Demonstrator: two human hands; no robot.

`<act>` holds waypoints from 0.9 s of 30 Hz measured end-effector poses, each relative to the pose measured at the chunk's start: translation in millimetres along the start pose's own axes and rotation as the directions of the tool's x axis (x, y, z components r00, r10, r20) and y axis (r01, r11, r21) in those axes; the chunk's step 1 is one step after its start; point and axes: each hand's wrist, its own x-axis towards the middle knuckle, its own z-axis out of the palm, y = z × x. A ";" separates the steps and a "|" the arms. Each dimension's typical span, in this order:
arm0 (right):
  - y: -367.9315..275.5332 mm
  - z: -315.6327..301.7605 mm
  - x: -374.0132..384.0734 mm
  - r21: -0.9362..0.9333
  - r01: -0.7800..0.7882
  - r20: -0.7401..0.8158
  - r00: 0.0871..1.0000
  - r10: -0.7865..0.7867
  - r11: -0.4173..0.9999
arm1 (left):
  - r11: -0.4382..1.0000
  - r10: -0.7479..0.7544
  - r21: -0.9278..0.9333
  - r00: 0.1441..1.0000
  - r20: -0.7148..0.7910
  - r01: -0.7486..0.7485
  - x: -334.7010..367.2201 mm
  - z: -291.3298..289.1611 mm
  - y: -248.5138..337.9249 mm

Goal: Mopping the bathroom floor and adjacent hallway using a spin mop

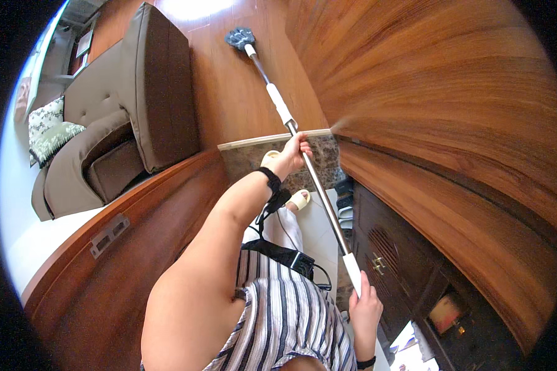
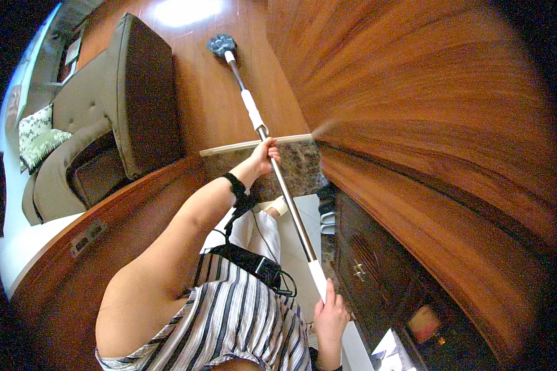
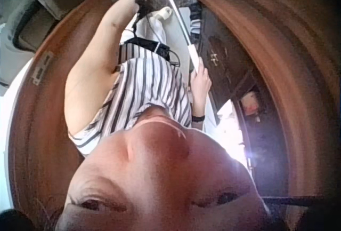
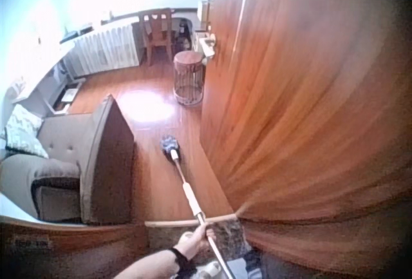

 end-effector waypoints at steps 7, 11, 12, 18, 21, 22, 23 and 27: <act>-21.5 -29.2 4.8 -0.079 -0.138 0.214 0.965 0.152 0.987 | 0.910 0.024 0.412 0.985 -0.171 0.050 11.7 -21.8 -29.2; 14.6 -31.1 -25.9 0.019 -0.181 0.145 0.974 0.177 0.983 | 0.875 -0.166 0.428 0.970 -0.177 0.228 23.0 -50.5 -73.3; 24.6 -30.5 -32.7 0.045 -0.138 0.071 0.988 0.134 0.989 | 0.819 -0.186 0.511 0.964 -0.190 0.259 4.2 -42.0 -79.7; 44.2 -52.4 -56.2 -0.094 -0.224 -0.048 0.974 0.220 0.970 | 0.471 -0.489 0.769 0.854 -0.180 0.432 -29.6 -27.3 -119.4; 57.3 -41.6 -51.7 -0.091 -0.220 -0.017 0.976 0.219 0.971 | 0.502 -0.386 0.785 0.906 -0.173 0.363 -43.0 -13.9 -130.2; 61.4 -34.9 -48.8 -0.060 -0.207 -0.005 0.978 0.207 0.976 | 0.503 -0.385 0.784 0.906 -0.174 0.364 -36.9 -15.7 -127.4; 66.9 -26.2 -46.6 -0.060 -0.202 -0.002 0.979 0.202 0.978 | 0.416 -0.367 0.851 0.915 -0.166 0.321 -29.2 -21.6 -122.8; 65.2 -2.9 -24.3 -0.045 -0.068 0.082 0.994 0.072 0.997 | 0.399 -0.097 0.903 0.986 -0.134 0.161 2.1 -42.0 -105.0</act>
